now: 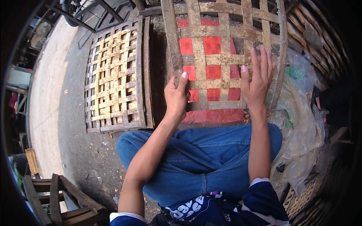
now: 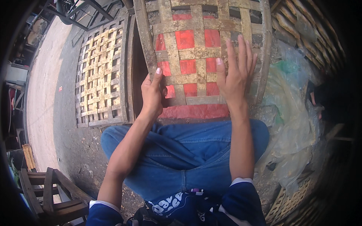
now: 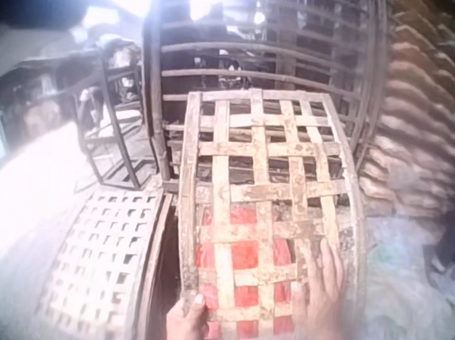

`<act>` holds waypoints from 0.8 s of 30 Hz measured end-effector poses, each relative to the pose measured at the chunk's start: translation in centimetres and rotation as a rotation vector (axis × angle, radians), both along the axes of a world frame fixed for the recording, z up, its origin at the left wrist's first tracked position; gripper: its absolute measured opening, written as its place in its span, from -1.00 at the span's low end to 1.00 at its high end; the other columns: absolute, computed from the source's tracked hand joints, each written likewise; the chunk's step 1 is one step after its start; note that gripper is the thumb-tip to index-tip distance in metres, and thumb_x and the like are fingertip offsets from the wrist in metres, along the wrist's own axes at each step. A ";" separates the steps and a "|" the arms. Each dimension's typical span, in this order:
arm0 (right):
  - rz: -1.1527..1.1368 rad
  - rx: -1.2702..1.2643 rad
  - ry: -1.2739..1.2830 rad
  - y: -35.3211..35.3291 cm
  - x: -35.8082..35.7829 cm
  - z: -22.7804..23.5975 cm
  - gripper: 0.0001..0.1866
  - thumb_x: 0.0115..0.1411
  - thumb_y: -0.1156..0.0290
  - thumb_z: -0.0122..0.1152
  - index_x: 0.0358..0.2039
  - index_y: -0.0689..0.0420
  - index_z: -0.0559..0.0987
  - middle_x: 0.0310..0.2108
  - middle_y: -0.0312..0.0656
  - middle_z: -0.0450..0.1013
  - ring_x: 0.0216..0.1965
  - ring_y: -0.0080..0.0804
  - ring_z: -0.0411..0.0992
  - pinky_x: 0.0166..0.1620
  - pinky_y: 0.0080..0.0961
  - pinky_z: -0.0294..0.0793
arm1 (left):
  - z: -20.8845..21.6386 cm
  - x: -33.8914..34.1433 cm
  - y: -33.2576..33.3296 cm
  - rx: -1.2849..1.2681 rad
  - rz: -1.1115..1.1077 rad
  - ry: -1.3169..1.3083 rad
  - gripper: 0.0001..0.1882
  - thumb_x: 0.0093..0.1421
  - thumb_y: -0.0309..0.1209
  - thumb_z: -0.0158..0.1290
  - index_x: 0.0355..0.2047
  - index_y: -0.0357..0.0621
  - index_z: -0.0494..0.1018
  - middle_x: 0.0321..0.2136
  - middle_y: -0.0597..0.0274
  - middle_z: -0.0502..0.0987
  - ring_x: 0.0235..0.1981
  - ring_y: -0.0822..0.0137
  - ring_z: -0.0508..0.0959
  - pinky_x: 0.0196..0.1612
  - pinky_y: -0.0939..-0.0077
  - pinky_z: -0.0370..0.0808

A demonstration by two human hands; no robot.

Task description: The person sits on the ground and assembles a tray by placing a wooden lattice frame over a red base, covering it with a clear plastic sheet, and then placing a second wooden lattice frame on top. The person presses down on the assembled unit to secure it.

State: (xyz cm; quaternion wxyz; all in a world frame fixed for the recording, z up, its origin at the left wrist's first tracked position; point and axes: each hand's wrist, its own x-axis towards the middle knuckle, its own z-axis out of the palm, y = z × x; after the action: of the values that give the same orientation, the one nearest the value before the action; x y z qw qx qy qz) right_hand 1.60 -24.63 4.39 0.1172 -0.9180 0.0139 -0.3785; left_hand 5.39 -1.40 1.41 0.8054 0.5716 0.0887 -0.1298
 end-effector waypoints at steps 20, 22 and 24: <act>0.046 -0.164 0.282 3.9 0.9 -1.4 -0.34 0.37 -0.12 -0.09 0.41 -0.18 0.21 0.47 -0.25 0.01 0.50 -0.04 -0.17 0.39 0.36 -0.46 | -0.5 0.8 1.2 0.031 -0.023 -0.047 -0.65 0.34 -0.17 0.13 -0.06 -0.20 0.48 -0.46 0.41 0.52 -0.64 0.64 0.32 -0.60 0.64 0.27; -0.121 -0.151 0.216 0.3 1.2 -1.3 -0.38 0.38 -0.09 -0.10 0.38 -0.16 0.28 0.44 -0.20 0.07 0.49 0.03 -0.17 0.39 0.32 -0.42 | -0.5 1.0 1.2 0.101 -0.011 -0.108 -0.66 0.34 -0.18 0.14 -0.11 -0.23 0.49 -0.45 0.39 0.55 -0.57 0.61 0.37 -0.51 0.62 0.34; -0.105 -0.040 0.085 -0.3 1.2 -1.3 -0.44 0.37 -0.01 -0.02 0.33 -0.13 0.36 0.42 -0.18 0.13 0.48 0.03 -0.12 0.40 0.29 -0.39 | -0.9 1.1 0.8 0.178 0.021 -0.176 -0.66 0.32 -0.18 0.16 -0.18 -0.27 0.51 -0.45 0.36 0.56 -0.49 0.59 0.41 -0.41 0.59 0.39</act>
State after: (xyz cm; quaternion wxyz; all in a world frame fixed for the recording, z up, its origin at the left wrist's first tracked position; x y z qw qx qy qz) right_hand 2.81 -24.96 3.04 0.0780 -0.9335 0.0597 -0.3450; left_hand 6.54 -0.60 0.52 0.7575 0.6489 0.0346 -0.0624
